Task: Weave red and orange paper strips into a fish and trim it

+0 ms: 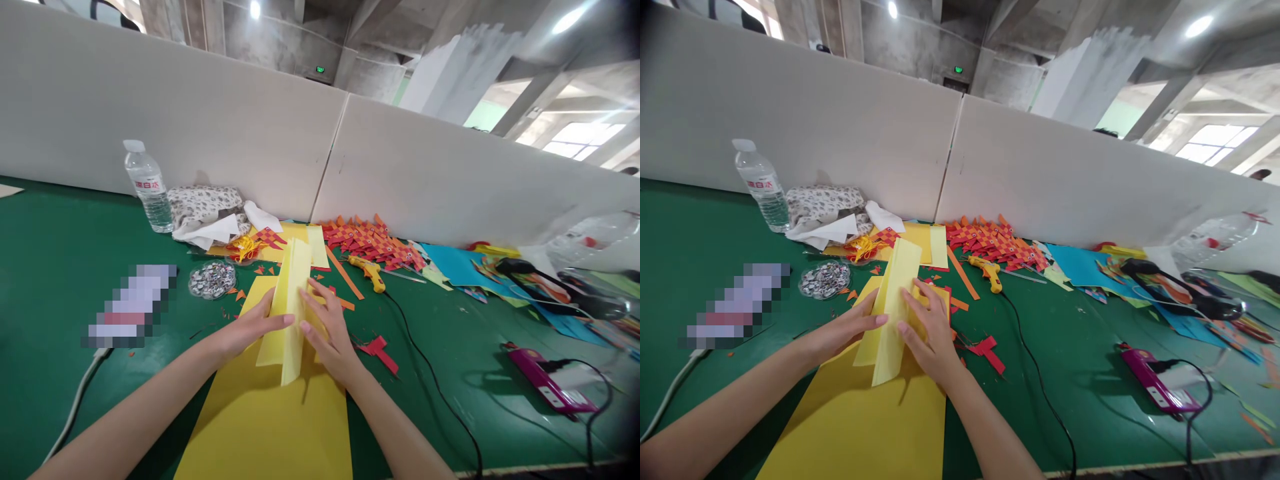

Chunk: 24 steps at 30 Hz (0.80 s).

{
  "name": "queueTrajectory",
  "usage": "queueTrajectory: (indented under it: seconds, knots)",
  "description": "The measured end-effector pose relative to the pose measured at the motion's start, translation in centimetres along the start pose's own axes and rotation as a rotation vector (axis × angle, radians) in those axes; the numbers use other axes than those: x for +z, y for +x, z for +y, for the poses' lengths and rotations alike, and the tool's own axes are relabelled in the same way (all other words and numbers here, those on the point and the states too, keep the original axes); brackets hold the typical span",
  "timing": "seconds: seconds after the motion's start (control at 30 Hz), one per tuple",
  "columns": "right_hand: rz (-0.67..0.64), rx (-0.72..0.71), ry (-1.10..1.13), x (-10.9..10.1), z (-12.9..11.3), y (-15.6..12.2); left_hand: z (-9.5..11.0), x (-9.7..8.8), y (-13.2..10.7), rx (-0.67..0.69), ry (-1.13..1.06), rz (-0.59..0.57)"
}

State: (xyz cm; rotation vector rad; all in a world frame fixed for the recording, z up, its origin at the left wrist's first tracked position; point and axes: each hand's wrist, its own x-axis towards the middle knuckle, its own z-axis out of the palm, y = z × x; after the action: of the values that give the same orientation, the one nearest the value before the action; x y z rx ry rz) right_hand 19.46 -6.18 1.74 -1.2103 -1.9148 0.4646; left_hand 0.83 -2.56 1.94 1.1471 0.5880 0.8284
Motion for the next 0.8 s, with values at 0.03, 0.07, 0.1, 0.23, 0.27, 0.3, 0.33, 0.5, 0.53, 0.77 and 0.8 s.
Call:
queueTrajectory:
  seconds: [0.03, 0.07, 0.1, 0.23, 0.27, 0.3, 0.33, 0.5, 0.53, 0.77, 0.8]
  knots:
    - [-0.017, -0.020, -0.050, 0.1, 0.0, 0.0, -0.2, 0.0, 0.0, -0.014, 0.003, 0.008]
    - [-0.028, -0.037, -0.090, 0.2, 0.0, 0.0, -0.4, 0.0, 0.0, -0.047, -0.005, 0.013]
    - [-0.034, -0.052, -0.120, 0.3, 0.0, 0.0, -0.4, 0.1, 0.0, -0.083, -0.019, 0.016]
    - [0.055, -0.060, -0.130, 0.5, 0.2, -0.1, 0.0, 0.6, 0.2, -0.137, -0.084, 0.024]
    - [0.108, -0.034, -0.097, 0.5, 0.4, -0.1, 0.2, 0.7, 0.2, -0.153, -0.089, 0.028]
    - [0.161, 0.005, -0.043, 0.5, 0.6, 0.0, 0.4, 0.8, 0.3, -0.173, -0.089, 0.039]
    - [0.211, 0.057, 0.035, 0.4, 0.8, 0.1, 0.6, 0.8, 0.3, -0.196, -0.087, 0.054]
    - [0.280, 0.333, 0.552, 0.3, 1.0, 0.9, 0.4, 0.8, 0.2, -0.261, -0.133, 0.094]
    - [0.263, 0.369, 0.622, 0.2, 0.7, 1.0, 0.2, 0.8, 0.2, -0.260, -0.139, 0.089]
    - [0.180, 0.543, 0.860, -0.2, -1.4, 1.2, 0.2, 0.8, 0.4, -0.141, -0.009, 0.041]
    - [0.175, 0.554, 0.880, -0.2, -1.3, 1.1, 0.1, 0.8, 0.6, -0.108, 0.002, 0.059]
